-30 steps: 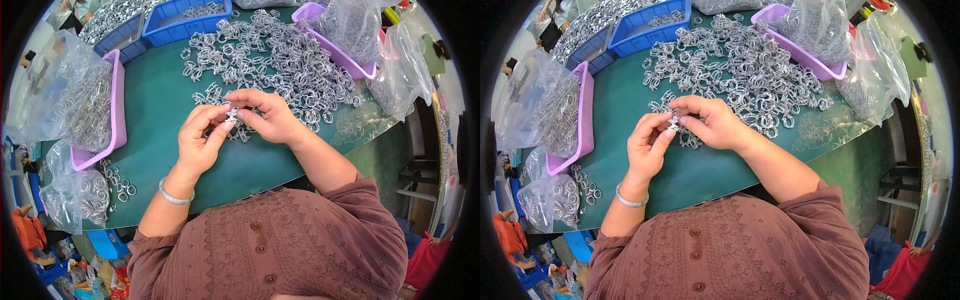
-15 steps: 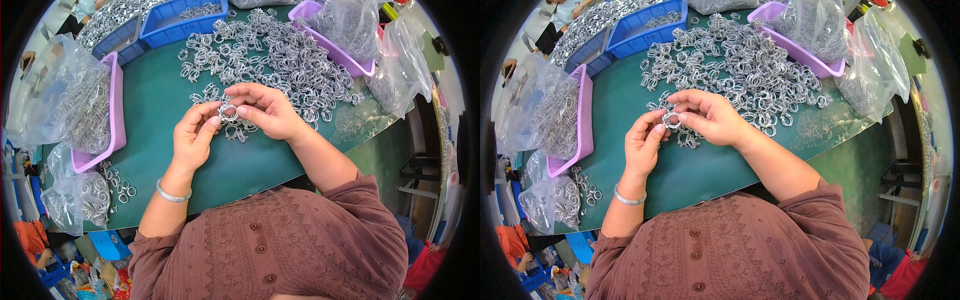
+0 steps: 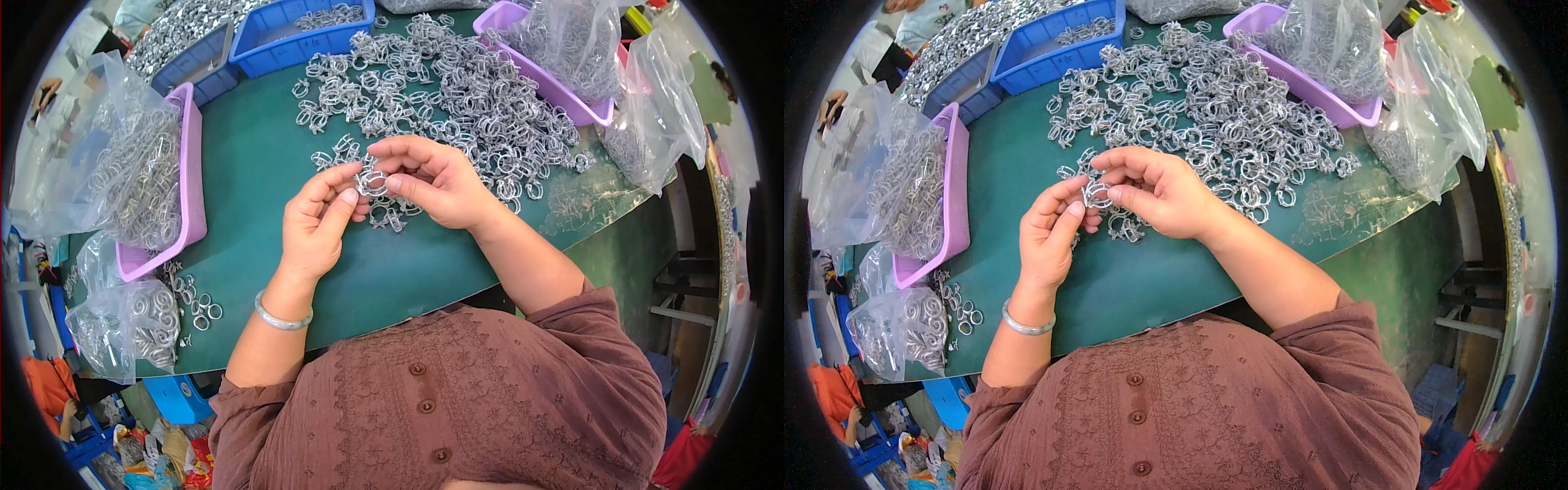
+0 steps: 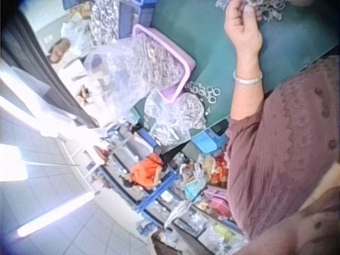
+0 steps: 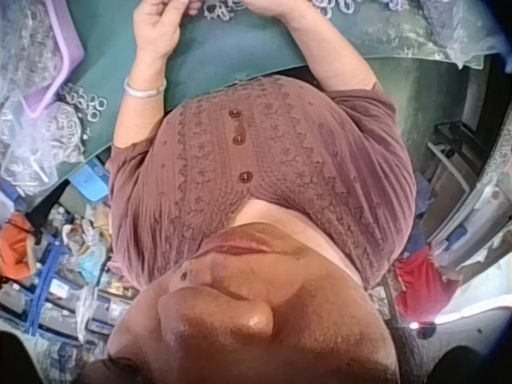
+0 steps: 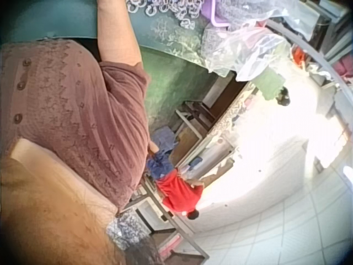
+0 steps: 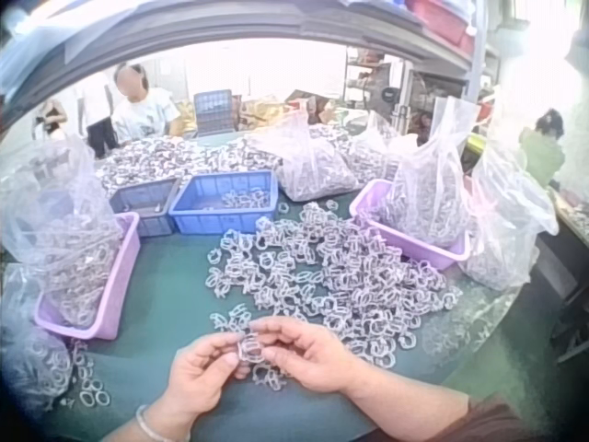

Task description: The person assembles metal clamps by hand, picking components from the table, fitting the pieces together, and placing the assembled clamps on the work surface.

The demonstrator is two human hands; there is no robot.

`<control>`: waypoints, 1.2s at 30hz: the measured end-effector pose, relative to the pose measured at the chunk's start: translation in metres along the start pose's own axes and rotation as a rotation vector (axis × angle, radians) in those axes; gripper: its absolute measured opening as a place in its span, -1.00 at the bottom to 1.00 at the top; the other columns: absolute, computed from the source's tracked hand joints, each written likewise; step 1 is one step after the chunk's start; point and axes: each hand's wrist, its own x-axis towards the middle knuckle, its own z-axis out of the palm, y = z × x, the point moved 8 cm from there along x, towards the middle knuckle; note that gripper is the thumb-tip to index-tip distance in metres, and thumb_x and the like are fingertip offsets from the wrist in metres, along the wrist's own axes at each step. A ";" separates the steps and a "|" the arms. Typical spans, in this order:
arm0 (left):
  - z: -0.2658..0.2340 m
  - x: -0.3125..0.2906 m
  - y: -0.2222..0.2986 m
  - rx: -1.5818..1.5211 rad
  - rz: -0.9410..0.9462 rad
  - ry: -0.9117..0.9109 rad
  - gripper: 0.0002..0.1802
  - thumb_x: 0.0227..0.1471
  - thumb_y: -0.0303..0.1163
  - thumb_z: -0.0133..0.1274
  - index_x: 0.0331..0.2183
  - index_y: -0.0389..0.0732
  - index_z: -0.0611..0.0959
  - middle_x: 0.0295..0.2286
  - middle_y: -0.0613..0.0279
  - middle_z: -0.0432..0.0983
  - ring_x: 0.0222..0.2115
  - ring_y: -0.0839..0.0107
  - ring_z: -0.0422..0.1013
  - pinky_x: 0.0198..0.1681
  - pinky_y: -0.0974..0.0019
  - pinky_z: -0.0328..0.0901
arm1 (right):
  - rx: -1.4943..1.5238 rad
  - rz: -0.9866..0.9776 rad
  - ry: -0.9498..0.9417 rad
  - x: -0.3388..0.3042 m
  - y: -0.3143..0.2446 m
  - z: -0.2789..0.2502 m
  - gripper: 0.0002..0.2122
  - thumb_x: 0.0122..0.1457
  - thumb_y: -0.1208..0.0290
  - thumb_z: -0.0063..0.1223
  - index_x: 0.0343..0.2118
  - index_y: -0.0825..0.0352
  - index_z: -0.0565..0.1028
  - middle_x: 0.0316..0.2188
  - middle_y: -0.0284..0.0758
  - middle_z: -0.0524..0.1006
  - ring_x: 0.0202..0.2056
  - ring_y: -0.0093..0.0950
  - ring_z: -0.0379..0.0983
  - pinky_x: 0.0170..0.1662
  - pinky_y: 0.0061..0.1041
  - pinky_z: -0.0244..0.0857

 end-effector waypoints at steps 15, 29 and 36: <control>0.001 0.003 0.010 -0.014 0.177 -0.007 -0.56 -0.15 -0.70 -0.01 -0.14 -0.29 0.36 -0.32 0.25 0.37 -0.32 0.53 0.33 -0.23 0.48 0.27 | -0.252 -0.167 0.004 0.000 -0.008 0.002 -0.60 -0.08 0.72 -0.03 -0.10 0.40 0.30 -0.26 -0.32 0.39 -0.39 -0.64 0.29 -0.33 -0.66 0.24; -0.002 0.002 0.011 0.097 0.199 0.032 -0.46 -0.19 -0.68 0.04 -0.08 -0.27 0.34 -0.26 0.20 0.39 -0.31 0.52 0.33 -0.20 0.45 0.27 | -0.344 -0.241 0.016 -0.001 -0.018 0.004 -0.55 -0.12 0.72 0.01 -0.08 0.39 0.29 -0.26 -0.31 0.41 -0.41 -0.62 0.31 -0.33 -0.64 0.25; -0.004 0.002 0.009 0.119 0.164 0.046 -0.46 -0.19 -0.67 0.05 -0.08 -0.27 0.34 -0.24 0.18 0.40 -0.30 0.53 0.33 -0.19 0.44 0.26 | -0.404 -0.288 0.030 -0.002 -0.024 0.005 -0.55 -0.14 0.71 0.02 -0.08 0.38 0.30 -0.30 -0.33 0.41 -0.43 -0.62 0.32 -0.36 -0.65 0.25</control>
